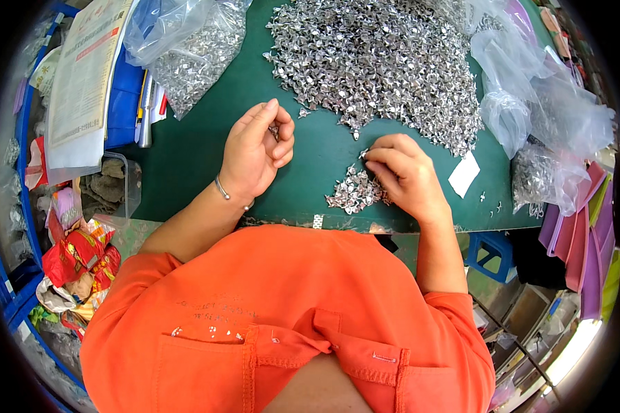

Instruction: The person sorts small silver metal pieces on a green table, picking them up one by one and placing them into a separate pile. The hands move repeatedly between the main pile and the sorted pile throughout the clip.

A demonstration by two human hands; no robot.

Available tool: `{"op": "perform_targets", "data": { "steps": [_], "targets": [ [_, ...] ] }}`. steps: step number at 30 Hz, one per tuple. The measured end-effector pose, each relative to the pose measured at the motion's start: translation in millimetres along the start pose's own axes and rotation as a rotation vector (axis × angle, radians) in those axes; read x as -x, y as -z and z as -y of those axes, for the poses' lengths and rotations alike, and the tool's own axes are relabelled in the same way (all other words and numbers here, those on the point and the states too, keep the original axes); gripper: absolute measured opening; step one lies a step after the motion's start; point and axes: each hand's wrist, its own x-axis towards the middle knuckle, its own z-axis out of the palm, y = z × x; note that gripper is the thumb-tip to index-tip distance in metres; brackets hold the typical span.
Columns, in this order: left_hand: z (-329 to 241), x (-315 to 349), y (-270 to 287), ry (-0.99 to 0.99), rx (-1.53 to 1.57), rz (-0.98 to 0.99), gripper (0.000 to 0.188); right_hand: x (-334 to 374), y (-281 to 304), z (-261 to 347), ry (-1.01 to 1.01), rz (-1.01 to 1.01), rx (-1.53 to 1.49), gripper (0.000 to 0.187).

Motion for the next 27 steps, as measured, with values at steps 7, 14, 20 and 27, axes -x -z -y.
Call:
{"op": "perform_targets", "data": {
  "steps": [7, 14, 20, 27],
  "targets": [
    [0.4, -1.8, 3.8, 0.002, 0.026, 0.041, 0.029, -3.8, -7.2, 4.6, -0.036, -0.074, -0.062, 0.016],
    [0.8, -0.3, 1.2, 0.003, 0.005, -0.002, 0.028, -3.0, 4.4, 7.7, -0.198, 0.179, -0.41, 0.011],
    [-0.3, -0.1, -0.4, -0.005, 0.004, -0.004, 0.028, -19.7, -38.7, 4.2, -0.008, -0.228, 0.171, 0.013],
    [-0.8, -0.1, 0.3, 0.008, 0.01, -0.002, 0.028, -11.6, -20.9, 5.8, -0.24, -0.094, -0.023, 0.014]
  ]
}}
